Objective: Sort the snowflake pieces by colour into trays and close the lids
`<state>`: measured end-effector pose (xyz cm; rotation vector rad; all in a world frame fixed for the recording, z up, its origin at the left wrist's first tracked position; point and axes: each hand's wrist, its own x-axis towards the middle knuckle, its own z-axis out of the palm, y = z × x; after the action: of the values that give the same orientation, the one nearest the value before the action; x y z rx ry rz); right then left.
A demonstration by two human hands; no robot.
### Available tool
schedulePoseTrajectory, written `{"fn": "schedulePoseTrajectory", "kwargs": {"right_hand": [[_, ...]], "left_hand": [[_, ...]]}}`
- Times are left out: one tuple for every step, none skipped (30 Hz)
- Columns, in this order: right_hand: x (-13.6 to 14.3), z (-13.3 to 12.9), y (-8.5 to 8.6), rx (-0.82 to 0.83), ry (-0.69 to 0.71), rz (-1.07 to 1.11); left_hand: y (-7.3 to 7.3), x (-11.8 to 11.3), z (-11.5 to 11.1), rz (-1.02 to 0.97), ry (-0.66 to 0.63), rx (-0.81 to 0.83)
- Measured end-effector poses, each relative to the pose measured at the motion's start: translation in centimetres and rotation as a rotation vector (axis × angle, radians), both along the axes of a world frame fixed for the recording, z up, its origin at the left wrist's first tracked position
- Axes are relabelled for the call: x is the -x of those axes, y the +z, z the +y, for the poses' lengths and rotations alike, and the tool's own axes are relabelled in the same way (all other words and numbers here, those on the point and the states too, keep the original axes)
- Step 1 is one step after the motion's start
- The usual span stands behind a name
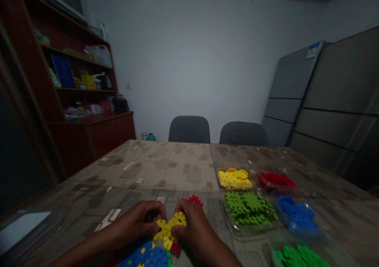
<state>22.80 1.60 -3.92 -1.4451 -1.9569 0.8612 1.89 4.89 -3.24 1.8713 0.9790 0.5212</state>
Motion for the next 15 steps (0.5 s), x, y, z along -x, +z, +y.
{"fn": "schedulePoseTrajectory", "kwargs": {"right_hand": [[0.2,-0.3,-0.3,0.000,-0.003,0.008],[0.4,-0.5,-0.5,0.002,-0.003,0.013],[0.6,-0.7,-0.7,0.004,-0.001,0.014],[0.8,-0.9,-0.8,0.004,0.002,0.013],[1.0,-1.0,-0.7,0.001,0.002,0.008],[1.1,-1.2,-0.6,-0.006,0.000,0.001],[1.1,-1.3,-0.4,-0.017,-0.005,-0.010],[1.1,-1.5,-0.1,-0.032,-0.011,-0.024],[1.1,-1.6,0.3,-0.050,-0.021,-0.041],[1.0,-1.7,0.8,-0.070,-0.027,-0.058],[0.8,-1.7,1.4,-0.091,-0.032,-0.076],[0.6,-1.7,2.1,-0.113,-0.038,-0.095],[0.3,-1.7,2.8,-0.139,-0.048,-0.115],[0.0,-1.6,3.7,-0.165,-0.063,-0.138],[-0.5,-1.4,4.5,-0.194,-0.085,-0.164]], "left_hand": [[-0.2,-0.2,-0.1,-0.021,0.008,0.009],[-0.4,-0.3,-0.3,-0.041,0.016,0.014],[-0.5,-0.4,-0.4,-0.060,0.022,0.014],[-0.6,-0.4,-0.4,-0.075,0.025,0.010],[-0.7,-0.4,-0.5,-0.086,0.024,0.005],[-0.7,-0.4,-0.5,-0.095,0.019,0.000],[-0.6,-0.4,-0.5,-0.103,0.009,-0.004],[-0.4,-0.3,-0.5,-0.110,-0.003,-0.006],[-0.3,-0.2,-0.4,-0.116,-0.015,-0.009],[0.0,-0.1,-0.2,-0.122,-0.026,-0.013],[0.2,0.1,-0.1,-0.124,-0.031,-0.020],[0.4,0.3,0.2,-0.122,-0.032,-0.030],[0.5,0.5,0.4,-0.115,-0.026,-0.041],[0.6,0.7,0.6,-0.103,-0.014,-0.053],[0.7,0.9,0.8,-0.089,0.000,-0.063]]}}
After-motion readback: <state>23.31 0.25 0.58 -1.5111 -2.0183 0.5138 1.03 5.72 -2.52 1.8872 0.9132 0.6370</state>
